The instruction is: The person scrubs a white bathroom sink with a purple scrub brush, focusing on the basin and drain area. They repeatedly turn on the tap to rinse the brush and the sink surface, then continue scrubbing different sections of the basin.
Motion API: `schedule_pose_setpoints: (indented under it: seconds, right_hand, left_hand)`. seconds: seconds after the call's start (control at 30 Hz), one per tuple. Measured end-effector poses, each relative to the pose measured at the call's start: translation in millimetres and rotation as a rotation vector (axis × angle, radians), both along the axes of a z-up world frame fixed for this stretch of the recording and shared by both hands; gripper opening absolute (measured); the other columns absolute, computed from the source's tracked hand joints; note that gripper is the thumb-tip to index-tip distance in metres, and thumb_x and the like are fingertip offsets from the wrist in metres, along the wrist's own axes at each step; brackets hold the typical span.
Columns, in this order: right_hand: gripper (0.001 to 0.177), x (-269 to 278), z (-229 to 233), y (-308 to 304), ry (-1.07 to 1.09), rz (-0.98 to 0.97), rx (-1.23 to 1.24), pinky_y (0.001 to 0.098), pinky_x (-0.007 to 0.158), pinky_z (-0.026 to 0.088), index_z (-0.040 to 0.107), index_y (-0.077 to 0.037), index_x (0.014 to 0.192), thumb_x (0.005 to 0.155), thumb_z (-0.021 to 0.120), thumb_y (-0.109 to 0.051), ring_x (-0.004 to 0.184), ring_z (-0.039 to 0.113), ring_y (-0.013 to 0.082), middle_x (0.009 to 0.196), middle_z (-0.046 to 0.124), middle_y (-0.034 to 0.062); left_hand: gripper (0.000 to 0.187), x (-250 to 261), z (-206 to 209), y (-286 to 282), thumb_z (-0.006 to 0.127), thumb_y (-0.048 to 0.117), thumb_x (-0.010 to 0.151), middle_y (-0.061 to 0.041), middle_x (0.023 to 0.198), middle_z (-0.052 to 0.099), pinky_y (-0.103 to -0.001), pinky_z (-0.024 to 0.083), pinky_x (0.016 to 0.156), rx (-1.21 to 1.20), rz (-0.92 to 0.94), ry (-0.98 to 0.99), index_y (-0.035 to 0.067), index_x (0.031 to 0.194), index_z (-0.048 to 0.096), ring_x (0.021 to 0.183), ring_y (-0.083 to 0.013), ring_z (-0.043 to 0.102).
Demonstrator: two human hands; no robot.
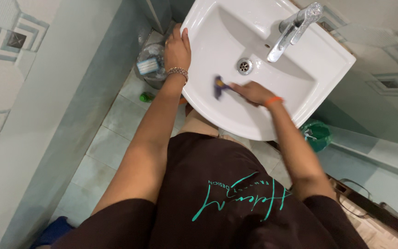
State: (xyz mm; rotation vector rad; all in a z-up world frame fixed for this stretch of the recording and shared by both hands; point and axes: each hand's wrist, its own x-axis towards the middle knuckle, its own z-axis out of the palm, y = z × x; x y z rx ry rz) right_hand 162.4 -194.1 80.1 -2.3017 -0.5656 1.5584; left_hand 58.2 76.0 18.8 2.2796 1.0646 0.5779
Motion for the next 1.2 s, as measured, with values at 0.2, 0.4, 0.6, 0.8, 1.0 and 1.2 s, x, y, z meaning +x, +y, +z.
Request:
schedule_pose_setpoints:
  seconds: [0.2, 0.4, 0.6, 0.8, 1.0, 1.2]
  right_hand:
    - [0.067, -34, 28, 63, 0.133, -0.208, 0.199, 0.0302, 0.035, 0.025, 0.042, -0.015, 0.058, 0.094, 0.051, -0.070, 0.035, 0.030, 0.0103, 0.046, 0.036, -0.0044]
    - [0.073, 7, 45, -48, 0.233, 0.026, -0.099, 0.0329, 0.034, 0.022, 0.040, -0.012, 0.053, 0.093, 0.048, -0.072, 0.033, 0.027, 0.0132, 0.042, 0.032, -0.0023]
    - [0.070, 32, 50, -91, 0.203, 0.015, -0.276, 0.0319, 0.038, 0.019, 0.041, -0.014, 0.055, 0.091, 0.052, -0.072, 0.038, 0.025, 0.0118, 0.048, 0.031, -0.0038]
    - [0.072, -15, 32, 30, 0.128, 0.017, 0.036, 0.0319, 0.037, 0.026, 0.043, -0.013, 0.055, 0.094, 0.047, -0.073, 0.035, 0.031, 0.0125, 0.045, 0.036, -0.0011]
    - [0.068, -25, 45, 67, 0.135, -0.021, 0.128, 0.0312, 0.036, 0.027, 0.047, -0.014, 0.056, 0.095, 0.051, -0.069, 0.036, 0.032, 0.0113, 0.044, 0.037, -0.0030]
    - [0.071, 2, 45, -54, 0.298, 0.013, -0.142, 0.0320, 0.037, 0.019, 0.043, -0.013, 0.055, 0.093, 0.050, -0.071, 0.037, 0.024, 0.0111, 0.046, 0.029, -0.0049]
  left_hand:
    - [0.037, -2, -3, 1, 0.043, 0.036, 0.110, -0.024, 0.104, 0.072, -0.053, 0.057, 0.080, -0.007, -0.014, -0.047, 0.009, 0.132, 0.057, 0.094, -0.0436, 0.070]
    - [0.037, -1, -2, 1, 0.043, 0.036, 0.110, -0.023, 0.101, 0.072, -0.053, 0.056, 0.080, 0.002, -0.012, -0.023, 0.010, 0.131, 0.057, 0.094, -0.0430, 0.069]
    - [0.036, 0, -7, 1, 0.044, 0.036, 0.110, -0.022, 0.101, 0.073, -0.052, 0.057, 0.082, 0.022, -0.012, -0.042, 0.010, 0.131, 0.057, 0.096, -0.0425, 0.069]
    - [0.036, 0, -12, 2, 0.043, 0.036, 0.109, -0.020, 0.104, 0.074, -0.053, 0.056, 0.082, 0.011, -0.013, -0.034, 0.010, 0.130, 0.057, 0.096, -0.0419, 0.070]
    - [0.036, 0, -8, 2, 0.043, 0.037, 0.109, -0.022, 0.104, 0.073, -0.053, 0.056, 0.081, -0.001, -0.001, -0.016, 0.012, 0.131, 0.058, 0.095, -0.0422, 0.070]
    - [0.039, 1, -18, 4, 0.043, 0.037, 0.110, -0.022, 0.102, 0.073, -0.051, 0.058, 0.081, 0.053, -0.018, -0.044, 0.008, 0.133, 0.056, 0.097, -0.0408, 0.070]
